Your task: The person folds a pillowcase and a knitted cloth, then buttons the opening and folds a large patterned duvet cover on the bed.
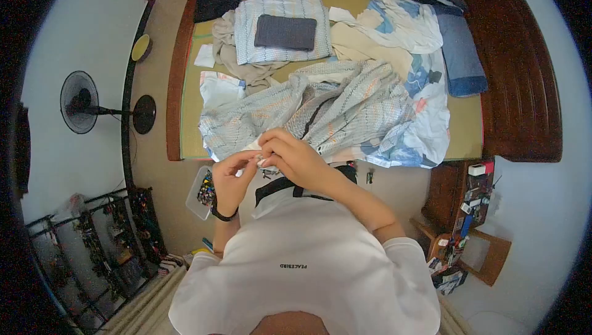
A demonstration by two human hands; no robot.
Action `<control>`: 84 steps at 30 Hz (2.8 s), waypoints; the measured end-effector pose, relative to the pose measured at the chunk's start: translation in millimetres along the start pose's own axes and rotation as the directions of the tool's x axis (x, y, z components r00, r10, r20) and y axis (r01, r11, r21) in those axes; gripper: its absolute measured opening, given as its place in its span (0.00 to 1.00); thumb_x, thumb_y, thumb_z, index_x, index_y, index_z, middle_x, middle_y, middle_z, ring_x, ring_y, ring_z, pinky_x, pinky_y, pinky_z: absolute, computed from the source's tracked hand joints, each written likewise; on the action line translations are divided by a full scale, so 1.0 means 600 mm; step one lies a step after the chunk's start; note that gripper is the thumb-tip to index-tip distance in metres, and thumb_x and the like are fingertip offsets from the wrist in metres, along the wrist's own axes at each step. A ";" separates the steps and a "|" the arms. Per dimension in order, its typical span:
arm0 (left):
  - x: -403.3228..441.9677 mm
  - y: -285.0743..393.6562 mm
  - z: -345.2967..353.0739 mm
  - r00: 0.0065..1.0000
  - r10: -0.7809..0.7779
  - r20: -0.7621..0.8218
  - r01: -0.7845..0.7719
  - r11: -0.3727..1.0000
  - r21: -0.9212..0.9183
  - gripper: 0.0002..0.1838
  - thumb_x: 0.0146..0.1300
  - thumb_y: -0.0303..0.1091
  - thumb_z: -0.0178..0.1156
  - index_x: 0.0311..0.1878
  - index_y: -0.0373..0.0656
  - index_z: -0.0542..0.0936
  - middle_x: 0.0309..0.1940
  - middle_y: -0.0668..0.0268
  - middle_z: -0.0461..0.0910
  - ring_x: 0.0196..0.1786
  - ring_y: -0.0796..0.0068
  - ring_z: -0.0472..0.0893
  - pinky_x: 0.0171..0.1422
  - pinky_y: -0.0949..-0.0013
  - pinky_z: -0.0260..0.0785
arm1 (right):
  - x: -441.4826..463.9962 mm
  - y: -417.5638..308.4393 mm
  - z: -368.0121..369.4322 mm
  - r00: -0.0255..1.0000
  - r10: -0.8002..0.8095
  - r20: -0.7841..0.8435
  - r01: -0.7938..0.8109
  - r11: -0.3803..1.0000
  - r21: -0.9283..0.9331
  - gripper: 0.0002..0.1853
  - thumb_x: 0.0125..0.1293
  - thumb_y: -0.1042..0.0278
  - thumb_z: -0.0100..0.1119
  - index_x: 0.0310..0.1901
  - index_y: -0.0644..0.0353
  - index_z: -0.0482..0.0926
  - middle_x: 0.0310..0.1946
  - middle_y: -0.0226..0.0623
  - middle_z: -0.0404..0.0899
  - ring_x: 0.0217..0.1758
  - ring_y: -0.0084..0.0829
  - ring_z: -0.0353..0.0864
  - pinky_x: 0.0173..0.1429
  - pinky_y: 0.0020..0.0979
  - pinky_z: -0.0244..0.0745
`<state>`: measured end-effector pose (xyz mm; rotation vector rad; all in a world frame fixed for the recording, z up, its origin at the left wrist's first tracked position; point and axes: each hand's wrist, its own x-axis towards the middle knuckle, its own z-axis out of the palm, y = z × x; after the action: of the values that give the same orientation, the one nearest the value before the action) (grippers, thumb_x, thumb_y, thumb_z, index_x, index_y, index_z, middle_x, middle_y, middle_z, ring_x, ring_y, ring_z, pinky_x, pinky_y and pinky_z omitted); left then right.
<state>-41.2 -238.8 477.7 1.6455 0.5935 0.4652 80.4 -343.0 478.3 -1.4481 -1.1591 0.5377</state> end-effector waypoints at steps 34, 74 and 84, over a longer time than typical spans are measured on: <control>0.008 -0.090 0.042 0.996 0.084 0.001 -0.084 0.996 0.025 0.05 0.50 0.19 0.50 0.30 0.35 0.74 0.22 0.67 0.67 0.28 0.79 0.67 0.32 0.80 0.58 | -0.022 0.076 0.021 0.971 0.107 -0.215 -0.095 0.994 0.061 0.04 0.49 0.75 0.53 0.27 0.64 0.69 0.24 0.38 0.69 0.27 0.32 0.69 0.33 0.26 0.63; -0.002 -0.109 0.056 0.991 -0.050 -0.125 0.025 0.981 -0.195 0.21 0.48 0.15 0.52 0.48 0.36 0.67 0.28 0.65 0.73 0.30 0.87 0.70 0.34 0.85 0.64 | -0.039 0.102 0.034 0.895 0.441 0.067 -0.406 0.743 0.532 0.03 0.50 0.76 0.54 0.28 0.64 0.71 0.28 0.30 0.69 0.31 0.18 0.66 0.35 0.19 0.62; -0.003 -0.091 0.060 0.993 -0.024 -0.118 0.012 0.995 -0.103 0.21 0.48 0.16 0.52 0.49 0.36 0.66 0.24 0.67 0.73 0.28 0.86 0.70 0.35 0.82 0.65 | -0.043 0.119 0.035 0.910 0.406 -0.079 -0.285 0.755 0.591 0.05 0.49 0.78 0.55 0.30 0.66 0.72 0.29 0.32 0.68 0.33 0.19 0.67 0.39 0.17 0.63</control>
<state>-27.3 -262.6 418.5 1.5210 0.6622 0.5746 77.0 -345.8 399.6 -1.1499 -0.4846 0.8898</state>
